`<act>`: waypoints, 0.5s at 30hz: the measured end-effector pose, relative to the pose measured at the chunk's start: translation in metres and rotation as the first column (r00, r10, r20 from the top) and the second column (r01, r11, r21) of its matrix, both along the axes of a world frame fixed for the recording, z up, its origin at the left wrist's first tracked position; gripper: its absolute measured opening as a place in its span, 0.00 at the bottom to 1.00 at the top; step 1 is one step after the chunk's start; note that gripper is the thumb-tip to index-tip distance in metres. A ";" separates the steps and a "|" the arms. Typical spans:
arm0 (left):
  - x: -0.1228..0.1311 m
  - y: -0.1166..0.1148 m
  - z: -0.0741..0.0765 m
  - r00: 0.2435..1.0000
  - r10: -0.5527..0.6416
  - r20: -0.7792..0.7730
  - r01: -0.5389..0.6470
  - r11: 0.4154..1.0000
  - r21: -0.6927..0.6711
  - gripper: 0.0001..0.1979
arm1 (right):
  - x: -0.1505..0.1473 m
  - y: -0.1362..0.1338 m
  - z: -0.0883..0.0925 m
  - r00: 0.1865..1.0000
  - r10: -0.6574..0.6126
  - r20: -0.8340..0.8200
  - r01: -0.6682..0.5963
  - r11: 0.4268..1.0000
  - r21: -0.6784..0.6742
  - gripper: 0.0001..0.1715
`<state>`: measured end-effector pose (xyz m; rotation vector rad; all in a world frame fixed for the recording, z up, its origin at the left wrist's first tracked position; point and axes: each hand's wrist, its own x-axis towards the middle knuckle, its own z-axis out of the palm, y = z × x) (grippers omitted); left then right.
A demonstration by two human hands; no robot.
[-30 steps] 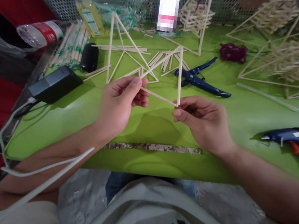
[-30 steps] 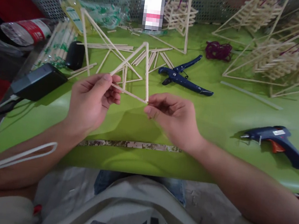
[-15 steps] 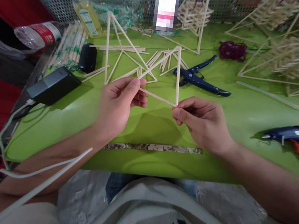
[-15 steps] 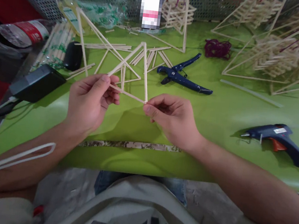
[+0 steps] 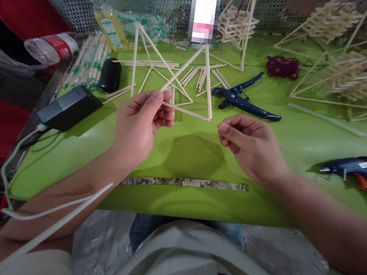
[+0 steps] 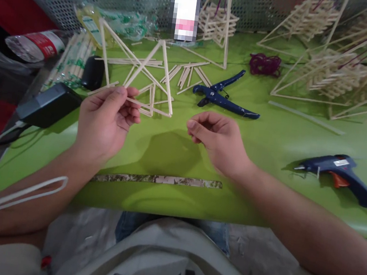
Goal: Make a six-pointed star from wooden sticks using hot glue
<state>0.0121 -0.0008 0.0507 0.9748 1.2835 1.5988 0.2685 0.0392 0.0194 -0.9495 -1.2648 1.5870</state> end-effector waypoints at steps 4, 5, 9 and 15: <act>-0.003 0.002 0.003 0.999 0.034 -0.032 -0.034 0.999 -0.015 0.13 | 0.003 0.003 -0.002 1.000 0.001 0.001 -0.001 1.000 0.004 0.22; -0.004 0.003 0.004 0.998 0.043 -0.036 -0.044 0.999 -0.011 0.13 | 0.004 0.003 -0.003 1.000 -0.006 -0.001 0.006 1.000 0.011 0.22; -0.008 0.005 0.006 0.998 0.060 -0.019 -0.059 0.998 0.013 0.13 | 0.005 0.005 -0.001 0.998 -0.051 0.040 0.047 0.993 0.112 0.19; -0.013 0.006 -0.003 0.999 -0.017 0.043 0.011 0.993 0.120 0.11 | 0.024 -0.004 0.039 0.881 -0.471 -0.042 0.414 0.725 0.550 0.20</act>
